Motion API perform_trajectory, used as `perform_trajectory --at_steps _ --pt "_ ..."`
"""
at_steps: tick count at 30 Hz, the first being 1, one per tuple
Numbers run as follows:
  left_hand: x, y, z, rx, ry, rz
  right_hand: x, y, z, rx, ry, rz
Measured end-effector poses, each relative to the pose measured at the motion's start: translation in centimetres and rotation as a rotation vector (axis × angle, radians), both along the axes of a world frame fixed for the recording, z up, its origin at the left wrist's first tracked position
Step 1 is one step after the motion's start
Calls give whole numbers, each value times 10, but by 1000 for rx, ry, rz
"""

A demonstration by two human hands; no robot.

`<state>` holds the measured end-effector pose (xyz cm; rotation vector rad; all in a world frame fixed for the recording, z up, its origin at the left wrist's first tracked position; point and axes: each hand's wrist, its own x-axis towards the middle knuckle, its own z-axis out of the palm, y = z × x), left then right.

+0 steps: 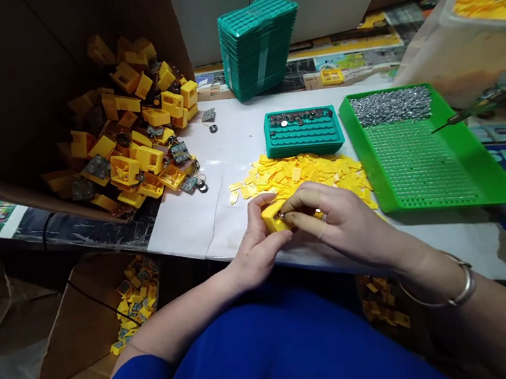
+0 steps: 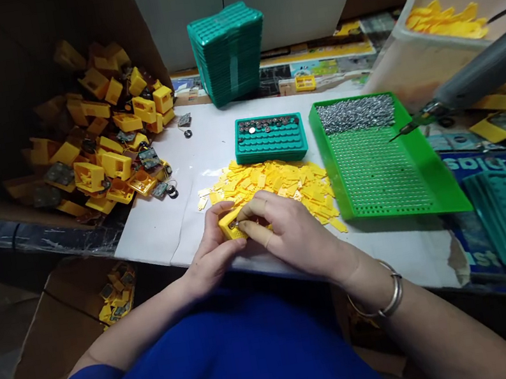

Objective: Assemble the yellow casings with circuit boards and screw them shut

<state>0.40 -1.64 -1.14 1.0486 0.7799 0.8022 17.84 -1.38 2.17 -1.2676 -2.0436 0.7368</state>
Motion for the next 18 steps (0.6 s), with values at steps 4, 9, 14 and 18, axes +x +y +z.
perform_trajectory --at_steps 4,9,14,18 --pt "-2 -1 1 160 131 4 -6 -6 -5 125 -159 -84" --pt "-4 -2 0 215 199 4 -14 -10 -13 207 -225 -114" --pt "-6 -1 0 155 125 13 -21 -11 -19 241 -131 -149" --pt "-8 -4 1 220 204 63 -30 -12 -21 274 -179 -207"
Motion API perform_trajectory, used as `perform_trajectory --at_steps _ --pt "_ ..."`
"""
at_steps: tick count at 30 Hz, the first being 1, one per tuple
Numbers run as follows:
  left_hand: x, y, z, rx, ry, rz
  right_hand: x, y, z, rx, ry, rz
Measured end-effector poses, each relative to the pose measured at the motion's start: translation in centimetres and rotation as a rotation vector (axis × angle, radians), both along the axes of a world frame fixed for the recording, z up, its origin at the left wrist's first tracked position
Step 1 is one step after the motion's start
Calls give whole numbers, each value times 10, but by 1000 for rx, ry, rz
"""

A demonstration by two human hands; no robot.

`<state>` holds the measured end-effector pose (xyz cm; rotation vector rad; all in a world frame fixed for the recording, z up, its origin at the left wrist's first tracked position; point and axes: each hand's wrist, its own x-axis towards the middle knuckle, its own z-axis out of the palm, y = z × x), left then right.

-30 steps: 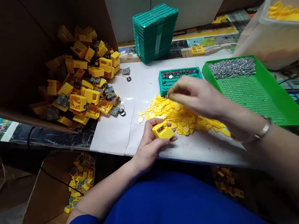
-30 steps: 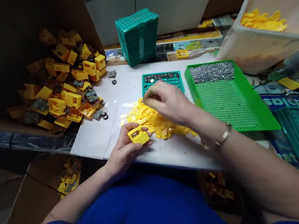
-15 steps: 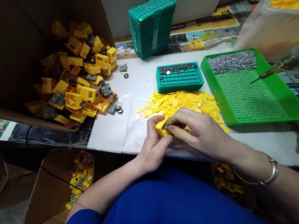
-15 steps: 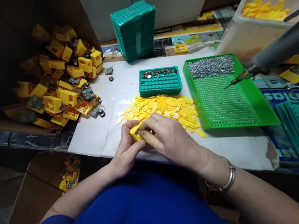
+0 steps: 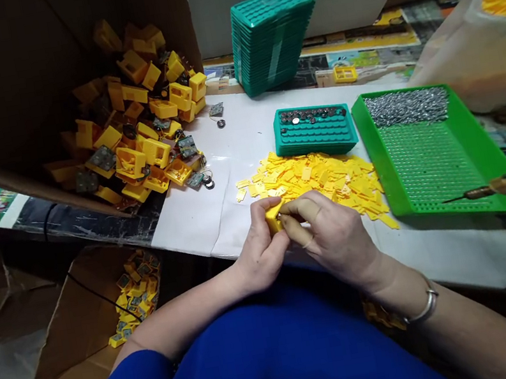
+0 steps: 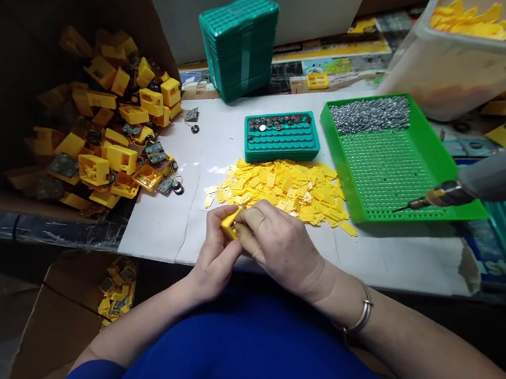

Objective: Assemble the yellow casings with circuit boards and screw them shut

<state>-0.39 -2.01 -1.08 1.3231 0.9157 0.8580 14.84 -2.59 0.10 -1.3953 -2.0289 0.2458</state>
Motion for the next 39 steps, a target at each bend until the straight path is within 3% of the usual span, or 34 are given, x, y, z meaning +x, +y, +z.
perform_trajectory --at_steps 3,9,11,14,16,20,22,28,34,36,39 --pt "-2 -2 1 34 2 -11 -4 2 1 -96 127 7" --pt "-17 2 3 79 -37 -104 1 15 5 -583 557 -37" --pt "-27 6 3 40 -53 -120 5 23 9 -715 569 52" --pt "-41 9 1 -169 -122 -64 9 42 19 -895 486 293" --pt "-48 10 2 -337 -202 -10 5 59 24 -780 329 323" --pt "-53 11 8 -434 -305 4 -19 91 23 -267 -394 202" --pt "-51 12 11 -403 -307 -19 -35 101 21 -216 -587 259" --pt "-40 20 11 -402 -351 -12 -60 108 21 -241 -655 342" --pt "-37 20 11 -454 -363 23 -42 114 26 -230 -532 251" --pt "-37 20 11 -458 -346 23 -26 107 30 -290 -213 181" --pt "-32 21 12 -462 -355 18 1 83 33 -502 440 147"
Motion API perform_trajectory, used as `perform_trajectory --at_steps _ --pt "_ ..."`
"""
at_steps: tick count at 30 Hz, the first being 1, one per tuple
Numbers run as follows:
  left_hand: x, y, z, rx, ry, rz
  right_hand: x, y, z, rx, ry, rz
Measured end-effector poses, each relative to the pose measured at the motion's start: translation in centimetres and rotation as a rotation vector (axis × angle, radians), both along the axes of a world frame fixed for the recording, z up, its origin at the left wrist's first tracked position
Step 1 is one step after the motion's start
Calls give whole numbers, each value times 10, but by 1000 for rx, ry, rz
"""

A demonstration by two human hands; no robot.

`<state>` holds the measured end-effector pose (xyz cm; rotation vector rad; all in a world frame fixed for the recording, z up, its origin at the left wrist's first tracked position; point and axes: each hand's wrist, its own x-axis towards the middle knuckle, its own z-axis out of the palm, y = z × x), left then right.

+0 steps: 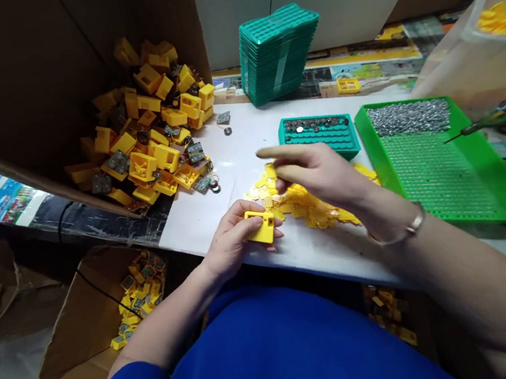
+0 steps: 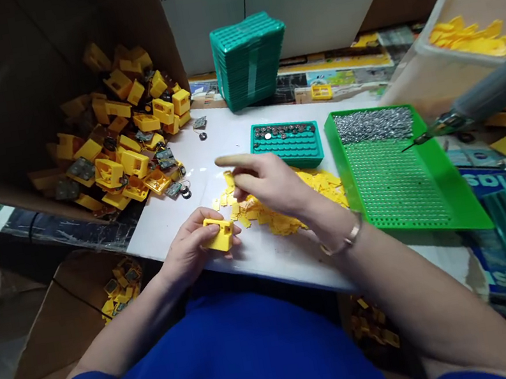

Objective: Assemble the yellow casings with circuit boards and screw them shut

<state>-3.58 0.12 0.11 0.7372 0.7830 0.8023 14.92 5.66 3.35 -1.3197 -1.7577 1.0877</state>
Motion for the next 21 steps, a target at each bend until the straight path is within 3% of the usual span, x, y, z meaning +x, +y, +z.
perform_trajectory --at_steps 3,5,7,10,12,15,21 --pt "11 1 -1 -11 -32 -25 22 -33 -4 -137 215 -75" --pt "19 0 -2 -16 -51 -48 33 -54 -10 -88 173 -123" --pt "26 -1 -2 -18 -62 -61 44 -71 -18 110 -12 -135" --pt "31 -1 -3 -13 -71 -52 58 -91 -29 542 -500 -70" --pt "33 0 -4 -11 -71 -45 64 -102 -37 714 -757 12" --pt "36 0 -5 -20 -49 -65 67 -113 -47 756 -844 94" --pt "45 -1 -6 -31 6 -107 68 -125 -50 695 -857 170"
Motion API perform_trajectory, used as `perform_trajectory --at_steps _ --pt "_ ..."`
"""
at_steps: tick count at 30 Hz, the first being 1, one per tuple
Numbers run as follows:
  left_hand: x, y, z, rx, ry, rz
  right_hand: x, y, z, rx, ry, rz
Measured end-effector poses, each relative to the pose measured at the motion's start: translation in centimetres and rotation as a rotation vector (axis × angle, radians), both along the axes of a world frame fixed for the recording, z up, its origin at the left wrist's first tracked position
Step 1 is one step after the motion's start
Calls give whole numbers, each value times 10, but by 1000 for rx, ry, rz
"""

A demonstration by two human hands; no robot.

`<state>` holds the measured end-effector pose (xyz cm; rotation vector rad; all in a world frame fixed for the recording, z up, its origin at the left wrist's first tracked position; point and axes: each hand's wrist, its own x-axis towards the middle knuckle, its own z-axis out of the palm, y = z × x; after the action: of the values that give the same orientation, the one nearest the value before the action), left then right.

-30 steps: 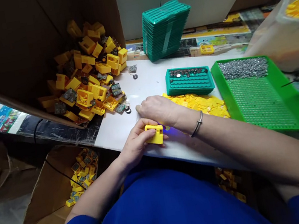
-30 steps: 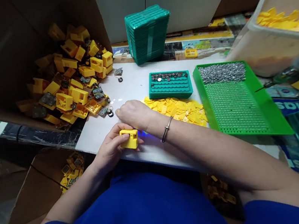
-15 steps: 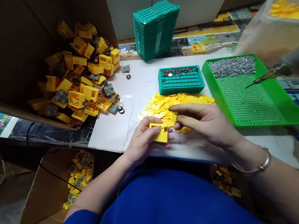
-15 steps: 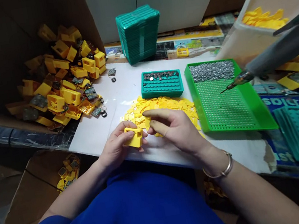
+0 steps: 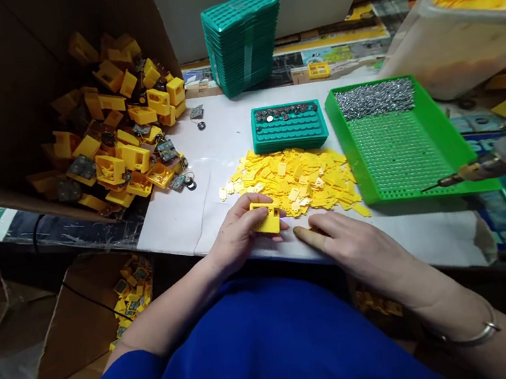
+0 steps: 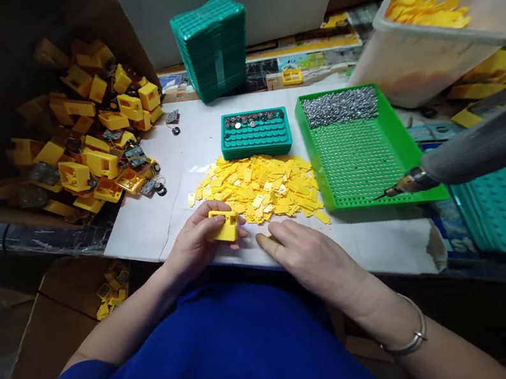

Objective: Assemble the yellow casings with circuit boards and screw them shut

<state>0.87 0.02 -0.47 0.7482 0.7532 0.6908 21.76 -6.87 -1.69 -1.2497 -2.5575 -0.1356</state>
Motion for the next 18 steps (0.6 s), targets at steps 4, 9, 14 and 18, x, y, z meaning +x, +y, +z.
perform_trajectory --at_steps 4,9,14,18 --pt "3 -1 1 2 -13 2 3 1 -5 -66 218 -56" --pt "3 -4 1 -4 -21 -44 3 3 6 -67 514 -156" --pt "6 -6 2 8 -44 -87 -9 7 23 -34 668 -114" --pt "6 -8 5 41 -28 -87 -16 13 20 33 611 -42"
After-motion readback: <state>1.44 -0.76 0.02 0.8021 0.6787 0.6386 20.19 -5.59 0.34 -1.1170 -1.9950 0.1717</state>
